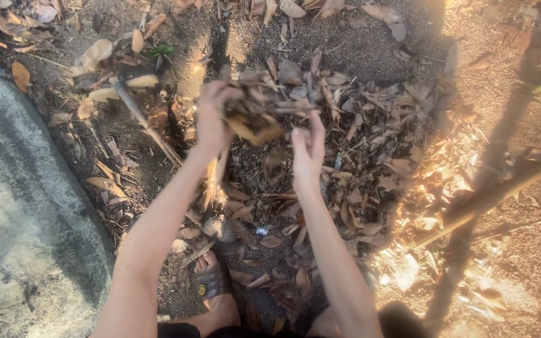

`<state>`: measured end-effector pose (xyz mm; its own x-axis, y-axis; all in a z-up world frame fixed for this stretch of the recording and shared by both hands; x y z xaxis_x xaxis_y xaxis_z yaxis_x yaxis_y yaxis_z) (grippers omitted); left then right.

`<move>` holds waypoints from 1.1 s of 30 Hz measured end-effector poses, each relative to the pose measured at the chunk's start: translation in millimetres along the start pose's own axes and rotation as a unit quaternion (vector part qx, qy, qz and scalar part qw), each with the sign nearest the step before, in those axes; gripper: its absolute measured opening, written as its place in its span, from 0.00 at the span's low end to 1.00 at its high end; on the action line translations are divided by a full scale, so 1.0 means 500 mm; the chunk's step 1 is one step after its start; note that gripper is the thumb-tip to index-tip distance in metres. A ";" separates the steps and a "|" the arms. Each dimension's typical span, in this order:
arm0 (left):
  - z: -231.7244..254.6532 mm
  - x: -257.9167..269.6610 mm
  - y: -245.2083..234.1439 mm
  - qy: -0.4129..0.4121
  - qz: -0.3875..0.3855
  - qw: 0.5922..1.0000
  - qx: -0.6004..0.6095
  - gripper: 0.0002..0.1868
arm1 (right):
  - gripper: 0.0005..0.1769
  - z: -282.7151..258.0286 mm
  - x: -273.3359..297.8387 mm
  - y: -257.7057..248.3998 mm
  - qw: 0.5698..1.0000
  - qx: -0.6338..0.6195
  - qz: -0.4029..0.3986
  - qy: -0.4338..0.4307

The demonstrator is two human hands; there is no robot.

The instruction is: Clear dried leaves from a patch of dirt using hands and a small stick.

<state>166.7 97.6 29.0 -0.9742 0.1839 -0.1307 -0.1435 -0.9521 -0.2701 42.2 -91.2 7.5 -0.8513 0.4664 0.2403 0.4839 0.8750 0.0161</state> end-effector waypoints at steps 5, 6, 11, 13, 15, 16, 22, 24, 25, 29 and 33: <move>-0.135 -0.002 -0.144 -0.028 0.055 0.945 -0.323 0.26 | 0.31 0.110 -0.052 -0.126 0.988 0.074 0.136 0.013; -0.187 0.007 -0.164 -0.094 0.036 0.927 -0.361 0.32 | 0.30 0.126 -0.057 -0.155 0.979 0.101 0.175 0.016; -0.372 0.103 -0.135 -0.328 -0.165 0.837 -0.405 0.63 | 0.27 0.207 -0.074 -0.236 0.964 0.092 0.247 0.013; -0.296 0.096 -0.124 -0.390 -0.185 0.817 -0.382 0.67 | 0.26 0.207 -0.075 -0.251 0.960 0.088 0.266 0.002; -0.142 0.071 -0.102 -0.439 -0.247 0.767 -0.398 0.68 | 0.27 0.183 -0.068 -0.264 0.947 0.118 0.299 0.009; -0.110 0.063 -0.082 -0.439 -0.246 0.767 -0.397 0.68 | 0.27 0.146 -0.063 -0.263 0.947 0.118 0.298 0.009; 0.067 0.042 0.165 -0.156 -0.326 0.816 -0.452 0.64 | 0.31 0.241 -0.087 -0.368 0.915 0.115 0.377 0.083; 0.093 0.103 0.295 -0.053 -0.420 0.853 -0.304 0.69 | 0.45 0.283 -0.113 -0.402 0.890 0.246 0.360 0.133; 0.042 0.120 0.331 -0.052 -0.420 0.854 -0.304 0.69 | 0.45 0.281 -0.112 -0.400 0.890 0.245 0.360 0.132; -0.069 0.157 0.424 0.000 -0.375 0.893 -0.250 0.74 | 0.64 0.353 -0.108 -0.393 0.870 0.285 0.279 0.289; -0.073 0.152 0.425 0.026 -0.314 0.929 -0.195 0.76 | 0.57 0.348 -0.100 -0.369 0.862 0.344 0.255 0.271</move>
<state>68.6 -81.9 -73.0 -0.7089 0.6938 0.1268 -0.5966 -0.4940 -0.6325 -40.0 -253.3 -176.5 -0.2531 0.8475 0.4665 0.3744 0.5304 -0.7606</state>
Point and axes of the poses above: each hand's wrist, its own x-axis away from the middle knuckle, its own y-axis out of the palm, z = x × y, the point moved 9 cm from there along -x, towards the middle knuckle, and after that the axes turned 9 degrees about x, right-handed, at the moved point
